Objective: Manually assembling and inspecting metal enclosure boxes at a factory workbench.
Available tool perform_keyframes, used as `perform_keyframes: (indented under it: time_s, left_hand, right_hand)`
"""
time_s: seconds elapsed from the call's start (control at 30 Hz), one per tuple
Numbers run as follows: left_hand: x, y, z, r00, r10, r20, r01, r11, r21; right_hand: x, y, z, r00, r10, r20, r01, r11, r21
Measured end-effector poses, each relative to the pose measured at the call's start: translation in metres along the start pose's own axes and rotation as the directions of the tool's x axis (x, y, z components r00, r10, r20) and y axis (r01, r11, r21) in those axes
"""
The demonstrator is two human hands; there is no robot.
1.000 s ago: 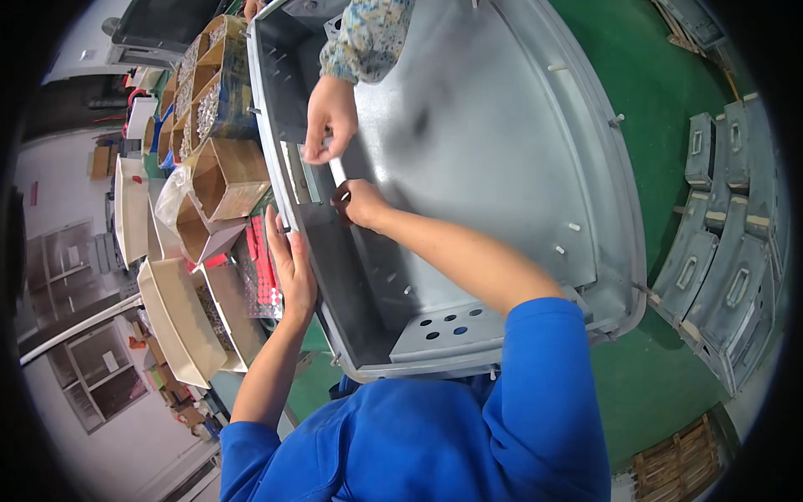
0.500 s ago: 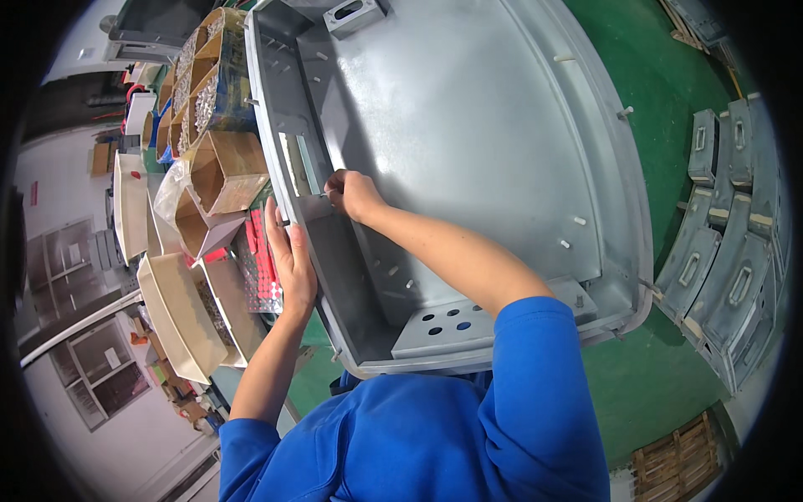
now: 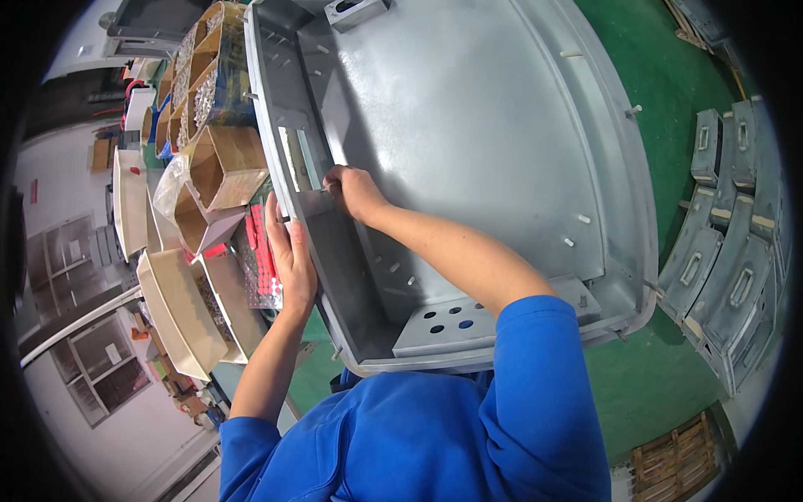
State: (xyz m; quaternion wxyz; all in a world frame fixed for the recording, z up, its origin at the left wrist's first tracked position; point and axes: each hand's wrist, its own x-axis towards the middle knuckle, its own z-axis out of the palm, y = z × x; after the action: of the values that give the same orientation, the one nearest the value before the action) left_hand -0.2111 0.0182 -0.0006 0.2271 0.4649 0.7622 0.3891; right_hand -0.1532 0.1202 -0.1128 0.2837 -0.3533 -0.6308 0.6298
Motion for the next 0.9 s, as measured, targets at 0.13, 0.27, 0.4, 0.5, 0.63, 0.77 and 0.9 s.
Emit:
perform_keyframes:
  time_s: [0.13,0.27,0.4,0.5,0.63,0.77,0.9]
  left_hand:
    - [0.000,-0.001,0.000,1.000,0.025,-0.007,-0.025,1.000,-0.005]
    - [-0.001,0.000,0.000,1.000,-0.013,-0.004,0.013,0.999,-0.040]
    - [0.001,0.003,0.000,1.000,-0.026,0.010,0.027,0.998,-0.064]
    - [0.000,0.001,-0.001,1.000,-0.022,-0.003,0.022,0.999,-0.039]
    - [0.000,0.004,0.000,1.000,-0.018,-0.006,0.017,0.999,-0.052]
    - [0.001,0.005,0.001,1.000,-0.024,0.002,0.024,0.999,-0.042]
    - [0.001,0.004,-0.001,0.999,-0.045,0.000,0.045,0.998,-0.036]
  right_hand:
    - [0.002,0.002,0.001,1.000,-0.002,0.014,0.002,1.000,0.005]
    - [0.000,-0.003,0.004,0.997,0.072,0.031,-0.075,0.992,0.103]
    - [0.003,-0.005,0.004,0.985,0.161,0.061,-0.166,0.982,0.089]
    - [0.002,-0.016,0.001,0.962,0.259,0.086,-0.269,0.952,0.144]
    - [0.000,-0.012,0.003,0.919,0.385,0.086,-0.390,0.854,0.343]
    - [-0.001,0.011,0.011,0.979,0.183,-0.088,-0.154,0.953,0.261]
    - [-0.005,0.005,0.008,0.995,0.053,-0.085,-0.044,0.993,0.113]
